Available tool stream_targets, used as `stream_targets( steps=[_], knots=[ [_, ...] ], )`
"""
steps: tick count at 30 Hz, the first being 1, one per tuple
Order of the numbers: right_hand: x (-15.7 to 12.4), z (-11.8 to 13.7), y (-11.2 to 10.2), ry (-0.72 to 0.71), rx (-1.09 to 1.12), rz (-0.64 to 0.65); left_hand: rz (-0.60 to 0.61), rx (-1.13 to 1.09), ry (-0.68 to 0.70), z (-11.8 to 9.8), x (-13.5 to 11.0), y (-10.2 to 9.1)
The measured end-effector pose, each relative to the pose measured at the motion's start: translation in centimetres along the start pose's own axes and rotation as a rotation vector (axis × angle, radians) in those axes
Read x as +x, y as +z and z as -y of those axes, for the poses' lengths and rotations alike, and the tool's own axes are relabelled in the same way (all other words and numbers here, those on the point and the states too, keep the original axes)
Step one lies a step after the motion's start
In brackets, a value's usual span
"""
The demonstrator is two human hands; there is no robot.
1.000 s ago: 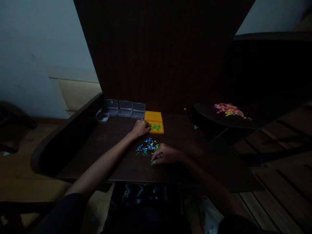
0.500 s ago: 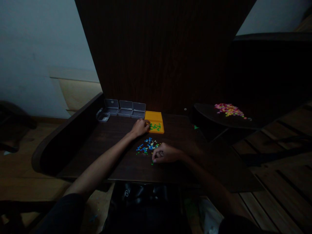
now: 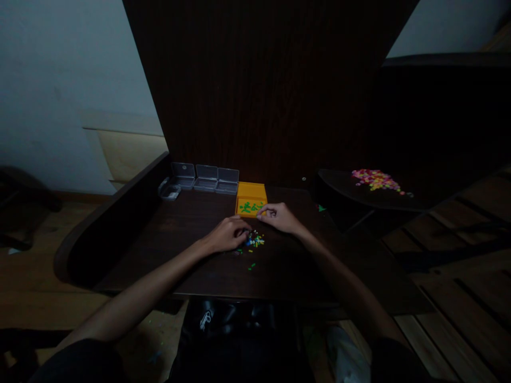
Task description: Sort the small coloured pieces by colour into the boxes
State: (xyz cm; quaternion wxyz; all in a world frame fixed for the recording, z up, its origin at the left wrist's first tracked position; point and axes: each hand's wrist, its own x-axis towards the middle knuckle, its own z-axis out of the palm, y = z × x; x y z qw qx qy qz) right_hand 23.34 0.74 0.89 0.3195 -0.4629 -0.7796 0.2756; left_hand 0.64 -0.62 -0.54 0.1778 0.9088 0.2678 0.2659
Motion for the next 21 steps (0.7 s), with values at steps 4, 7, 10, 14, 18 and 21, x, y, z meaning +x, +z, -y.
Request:
stream_targets(
  steps=[4, 7, 10, 14, 18, 21],
  knots=[
    [2.1, -1.3, -0.3, 0.004, -0.089, -0.096, 0.121, -0.054, 0.137, -1.4, -1.8, 0.4],
    [3.3, -2.0, -0.3, 0.035, -0.183, -0.119, 0.185, -0.061, 0.168, -2.0, -2.8, 0.6],
    [4.2, -2.4, 0.0, 0.086, -0.304, -0.126, 0.2, -0.065, 0.166, -2.3, -3.5, 0.9],
    [5.0, -2.6, 0.6, 0.154, -0.45, -0.105, 0.196, -0.075, 0.164, -2.4, -3.8, 1.1],
    [5.1, -2.6, 1.1, 0.193, -0.552, -0.081, 0.214, -0.081, 0.173, -2.4, -3.8, 1.3],
    [4.9, -2.6, 1.2, 0.199, -0.587, -0.055, 0.212, -0.091, 0.178, -2.4, -3.8, 1.4]
  ],
)
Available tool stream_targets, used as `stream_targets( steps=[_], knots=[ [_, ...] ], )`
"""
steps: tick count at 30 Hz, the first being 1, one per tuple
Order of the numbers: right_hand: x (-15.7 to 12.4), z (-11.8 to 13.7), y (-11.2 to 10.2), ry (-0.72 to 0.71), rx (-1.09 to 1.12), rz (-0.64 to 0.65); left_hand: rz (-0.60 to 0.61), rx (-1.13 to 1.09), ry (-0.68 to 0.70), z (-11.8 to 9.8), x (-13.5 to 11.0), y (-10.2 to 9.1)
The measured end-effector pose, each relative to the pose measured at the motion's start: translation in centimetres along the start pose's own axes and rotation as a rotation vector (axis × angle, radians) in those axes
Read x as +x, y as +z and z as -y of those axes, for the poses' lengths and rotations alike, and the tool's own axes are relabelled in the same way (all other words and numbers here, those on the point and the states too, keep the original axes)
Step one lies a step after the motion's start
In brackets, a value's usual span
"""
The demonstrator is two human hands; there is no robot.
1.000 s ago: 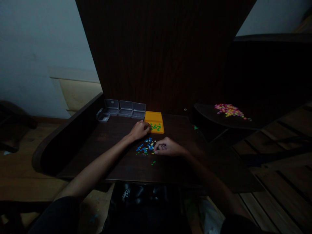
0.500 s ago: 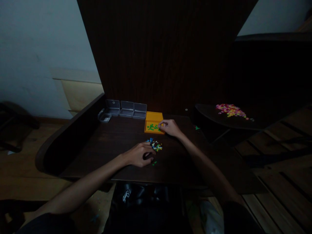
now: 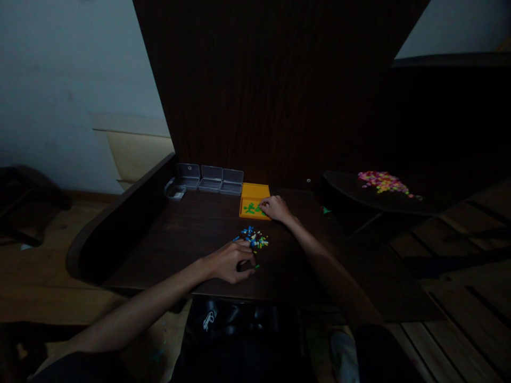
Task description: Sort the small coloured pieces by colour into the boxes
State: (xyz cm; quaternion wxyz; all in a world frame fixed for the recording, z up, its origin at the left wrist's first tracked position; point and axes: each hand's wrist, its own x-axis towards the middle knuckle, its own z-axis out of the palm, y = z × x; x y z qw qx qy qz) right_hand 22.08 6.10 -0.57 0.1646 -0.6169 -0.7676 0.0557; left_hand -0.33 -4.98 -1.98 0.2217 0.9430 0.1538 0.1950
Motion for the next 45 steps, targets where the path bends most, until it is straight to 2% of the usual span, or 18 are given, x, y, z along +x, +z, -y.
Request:
stream_targets(
  steps=[10, 13, 17, 20, 23, 27, 29, 32, 39, 45],
  knots=[
    [-1.2, 0.2, -0.8, -0.033, 0.094, -0.071, 0.005, -0.015, 0.027, 0.2, 0.1, 0.1],
    [-2.1, 0.5, -1.1, -0.079, 0.181, -0.111, -0.063, -0.045, 0.023, 0.2, 0.2, -0.3],
    [-3.9, 1.1, -1.1, -0.171, 0.357, -0.121, -0.226, -0.052, 0.011, 0.5, 0.6, -1.4],
    [-5.6, 1.5, -1.0, -0.248, 0.501, -0.033, -0.368, -0.008, -0.032, 1.2, 1.2, -2.5],
    [-7.4, 1.8, -0.9, -0.322, 0.612, 0.147, -0.485, 0.054, -0.084, 2.0, 2.0, -3.5],
    [-9.4, 2.0, -0.9, -0.447, 0.636, 0.392, -0.56, 0.125, -0.173, 3.2, 3.5, -4.8],
    [-10.1, 2.1, -0.9, -0.467, 0.629, 0.48, -0.563, 0.147, -0.207, 4.0, 4.3, -5.3],
    [-10.6, 2.2, -0.8, -0.476, 0.612, 0.543, -0.539, 0.19, -0.255, 5.6, 5.5, -5.6],
    [-10.7, 2.5, -0.7, -0.506, 0.518, 0.571, -0.352, 0.258, -0.408, 9.6, 7.5, -5.0],
    [-10.8, 2.6, -0.5, -0.498, 0.519, 0.561, -0.224, 0.327, -0.49, 10.4, 8.5, -4.2]
  ],
)
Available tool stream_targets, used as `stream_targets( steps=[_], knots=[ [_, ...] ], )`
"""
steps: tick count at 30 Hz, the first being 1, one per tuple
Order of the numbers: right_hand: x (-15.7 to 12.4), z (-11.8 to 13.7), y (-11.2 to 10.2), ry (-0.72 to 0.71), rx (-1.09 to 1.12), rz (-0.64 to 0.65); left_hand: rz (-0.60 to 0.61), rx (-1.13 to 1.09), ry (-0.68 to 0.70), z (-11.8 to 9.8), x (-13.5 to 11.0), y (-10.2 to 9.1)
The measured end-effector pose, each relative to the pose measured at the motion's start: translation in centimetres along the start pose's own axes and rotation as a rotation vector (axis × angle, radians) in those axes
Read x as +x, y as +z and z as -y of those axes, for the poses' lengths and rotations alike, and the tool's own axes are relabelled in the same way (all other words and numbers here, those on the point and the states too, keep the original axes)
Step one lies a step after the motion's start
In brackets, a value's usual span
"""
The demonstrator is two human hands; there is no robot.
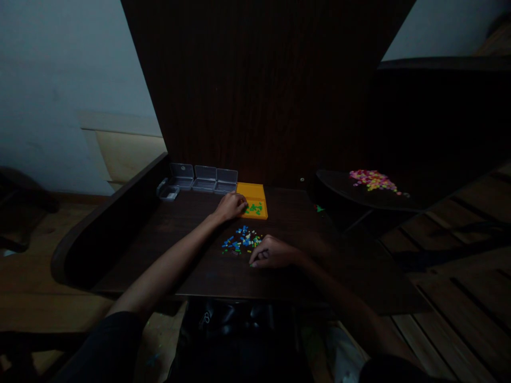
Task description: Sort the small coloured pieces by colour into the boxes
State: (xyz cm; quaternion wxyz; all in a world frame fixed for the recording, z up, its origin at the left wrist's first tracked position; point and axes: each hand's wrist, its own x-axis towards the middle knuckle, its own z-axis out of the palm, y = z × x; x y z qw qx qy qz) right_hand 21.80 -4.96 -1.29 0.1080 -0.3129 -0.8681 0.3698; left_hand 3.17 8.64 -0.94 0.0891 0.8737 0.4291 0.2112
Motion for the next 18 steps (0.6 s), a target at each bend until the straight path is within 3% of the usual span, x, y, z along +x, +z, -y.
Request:
stream_targets(
  steps=[18],
  knots=[
    [0.0, 0.4, -0.5, 0.031, 0.059, -0.059, 0.032, 0.004, -0.017, 0.8, -0.4, -0.1]
  ],
)
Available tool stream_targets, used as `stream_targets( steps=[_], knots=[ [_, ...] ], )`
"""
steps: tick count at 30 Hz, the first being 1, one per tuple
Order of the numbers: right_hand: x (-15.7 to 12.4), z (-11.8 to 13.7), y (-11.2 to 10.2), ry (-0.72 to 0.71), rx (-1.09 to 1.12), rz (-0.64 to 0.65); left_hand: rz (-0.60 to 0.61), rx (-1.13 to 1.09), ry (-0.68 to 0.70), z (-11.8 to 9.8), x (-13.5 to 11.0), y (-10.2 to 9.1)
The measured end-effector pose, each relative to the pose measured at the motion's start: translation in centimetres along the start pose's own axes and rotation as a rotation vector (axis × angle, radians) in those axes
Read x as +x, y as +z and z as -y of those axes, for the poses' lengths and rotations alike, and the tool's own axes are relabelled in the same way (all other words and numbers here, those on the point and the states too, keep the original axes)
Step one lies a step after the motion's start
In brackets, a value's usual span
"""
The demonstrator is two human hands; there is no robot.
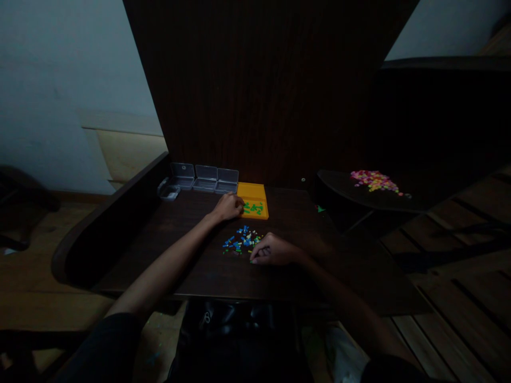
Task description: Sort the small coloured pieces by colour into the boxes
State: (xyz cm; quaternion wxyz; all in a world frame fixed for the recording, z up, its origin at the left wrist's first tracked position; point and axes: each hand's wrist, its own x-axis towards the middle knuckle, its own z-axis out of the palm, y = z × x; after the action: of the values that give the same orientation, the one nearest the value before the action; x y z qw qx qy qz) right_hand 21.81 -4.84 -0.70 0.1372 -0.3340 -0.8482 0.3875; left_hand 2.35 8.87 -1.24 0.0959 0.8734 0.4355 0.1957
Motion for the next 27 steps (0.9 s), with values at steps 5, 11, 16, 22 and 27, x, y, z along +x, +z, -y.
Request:
stream_targets(
  steps=[5, 11, 16, 22, 27],
  knots=[
    [0.1, -0.3, -1.3, 0.039, 0.033, -0.123, -0.069, -0.105, 0.069, -0.1, -0.7, -0.6],
    [1.3, -1.3, -3.6, 0.117, 0.071, -0.385, -0.106, -0.151, 0.089, -0.8, -2.6, -1.0],
    [3.5, -3.1, -5.7, 0.11, 0.063, -0.611, -0.073, -0.161, 0.161, -2.1, -4.7, -0.9],
    [6.0, -5.8, -7.5, 0.205, -0.066, -0.744, -0.048, -0.2, 0.236, -3.7, -6.7, -0.9],
    [7.3, -6.3, -7.6, 0.325, -0.247, -0.709, 0.032, -0.229, 0.314, -4.4, -8.2, -1.1]
  ],
)
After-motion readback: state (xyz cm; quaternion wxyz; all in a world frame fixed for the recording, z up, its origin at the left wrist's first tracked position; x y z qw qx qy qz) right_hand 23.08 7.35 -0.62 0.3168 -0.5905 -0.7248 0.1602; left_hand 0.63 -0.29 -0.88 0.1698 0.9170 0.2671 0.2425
